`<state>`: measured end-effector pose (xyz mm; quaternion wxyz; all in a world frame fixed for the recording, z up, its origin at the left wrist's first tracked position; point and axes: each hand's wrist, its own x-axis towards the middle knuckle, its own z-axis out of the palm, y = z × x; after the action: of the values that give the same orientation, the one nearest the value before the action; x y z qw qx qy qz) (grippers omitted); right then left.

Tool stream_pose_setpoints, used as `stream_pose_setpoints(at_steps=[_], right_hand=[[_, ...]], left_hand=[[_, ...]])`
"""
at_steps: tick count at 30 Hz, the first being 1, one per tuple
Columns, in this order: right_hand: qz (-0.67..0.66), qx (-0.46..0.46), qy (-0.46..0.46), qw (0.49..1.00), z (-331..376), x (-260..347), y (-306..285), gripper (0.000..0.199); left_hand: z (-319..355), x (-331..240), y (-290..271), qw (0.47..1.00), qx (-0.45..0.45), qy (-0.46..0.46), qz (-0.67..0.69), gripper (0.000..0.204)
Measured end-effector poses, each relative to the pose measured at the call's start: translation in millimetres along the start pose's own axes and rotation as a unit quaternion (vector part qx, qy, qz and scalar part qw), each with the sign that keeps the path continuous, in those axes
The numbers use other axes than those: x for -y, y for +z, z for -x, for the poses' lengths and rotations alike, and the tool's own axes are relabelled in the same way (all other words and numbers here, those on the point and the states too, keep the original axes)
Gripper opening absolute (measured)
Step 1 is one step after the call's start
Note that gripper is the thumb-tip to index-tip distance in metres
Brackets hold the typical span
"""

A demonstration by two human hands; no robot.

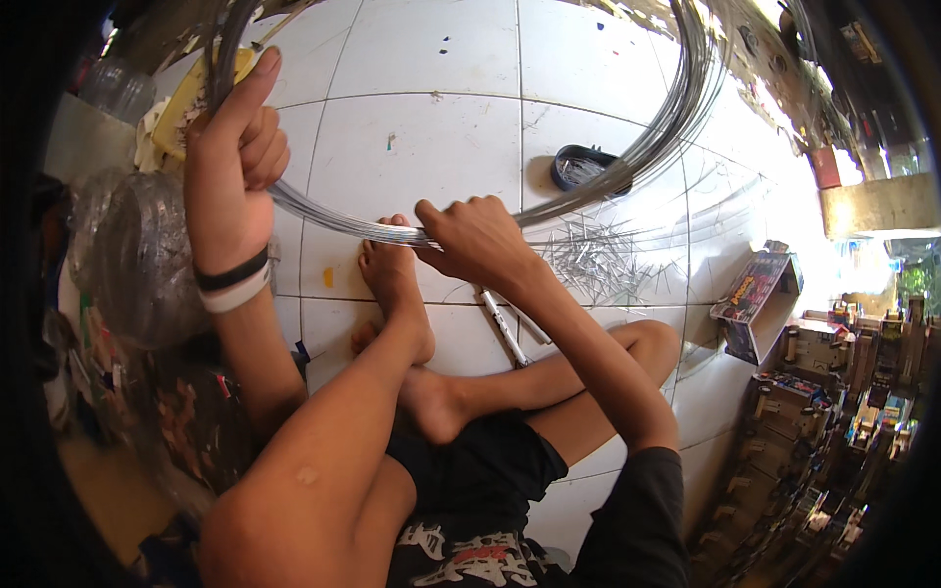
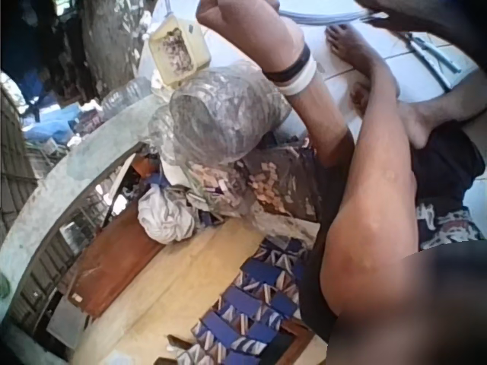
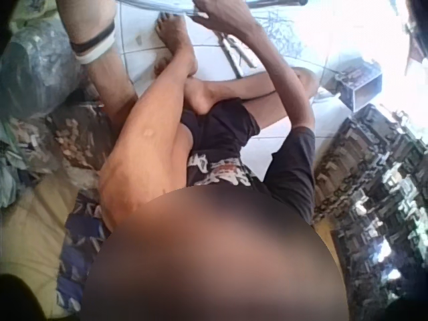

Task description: The person sits on the floor and manipulates a coil of wire, cutting it into smaller pieces using pliers. They then gather small wooden blocks from a yellow container and insert the wire pieces into them, creating small assembled units.

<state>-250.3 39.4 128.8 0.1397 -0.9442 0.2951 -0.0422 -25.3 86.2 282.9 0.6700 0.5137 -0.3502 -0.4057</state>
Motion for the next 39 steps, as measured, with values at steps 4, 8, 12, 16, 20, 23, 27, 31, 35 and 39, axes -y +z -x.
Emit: stream_pose_setpoints(at_steps=[4,8,12,16,20,23,27,31,35,39], right_hand=[[0.102,0.021,0.007,0.995,30,-10,-23,0.016],[0.163,-0.049,-0.023,0.985,44,-35,-65,0.011],[0.206,-0.178,-0.147,0.951,29,-53,-118,0.041],[0.168,-0.26,-0.228,0.923,-11,-54,-157,0.049],[0.092,-0.308,-0.224,0.92,-60,-48,-156,0.05],[0.081,-0.32,-0.205,0.921,-79,-43,-142,0.052],[0.071,-0.344,-0.196,0.916,-90,-26,-131,0.05],[0.075,-0.353,-0.214,0.908,-95,5,-132,0.046],[0.091,-0.292,-0.224,0.925,-93,45,-127,0.039],[0.073,-0.222,-0.223,0.946,-96,70,-120,0.019]], left_hand=[[-20,20,-13,0.992,0.018,-0.09,0.085,0.061],[-31,56,-34,0.96,0.032,-0.198,0.198,0.061],[-33,105,-45,0.899,0.037,-0.222,0.375,0.056],[-31,150,-50,0.783,-0.035,-0.286,0.552,0.049],[-7,183,-51,0.683,-0.14,-0.299,0.651,0.038],[36,196,-62,0.709,-0.129,-0.291,0.63,0.025],[98,175,-74,0.823,-0.071,-0.297,0.478,0.076],[156,114,-76,0.948,0.176,-0.208,0.164,0.073],[146,53,-49,0.961,-0.026,0.156,-0.226,0.025],[82,35,-35,0.807,-0.115,0.369,-0.447,0.072]])
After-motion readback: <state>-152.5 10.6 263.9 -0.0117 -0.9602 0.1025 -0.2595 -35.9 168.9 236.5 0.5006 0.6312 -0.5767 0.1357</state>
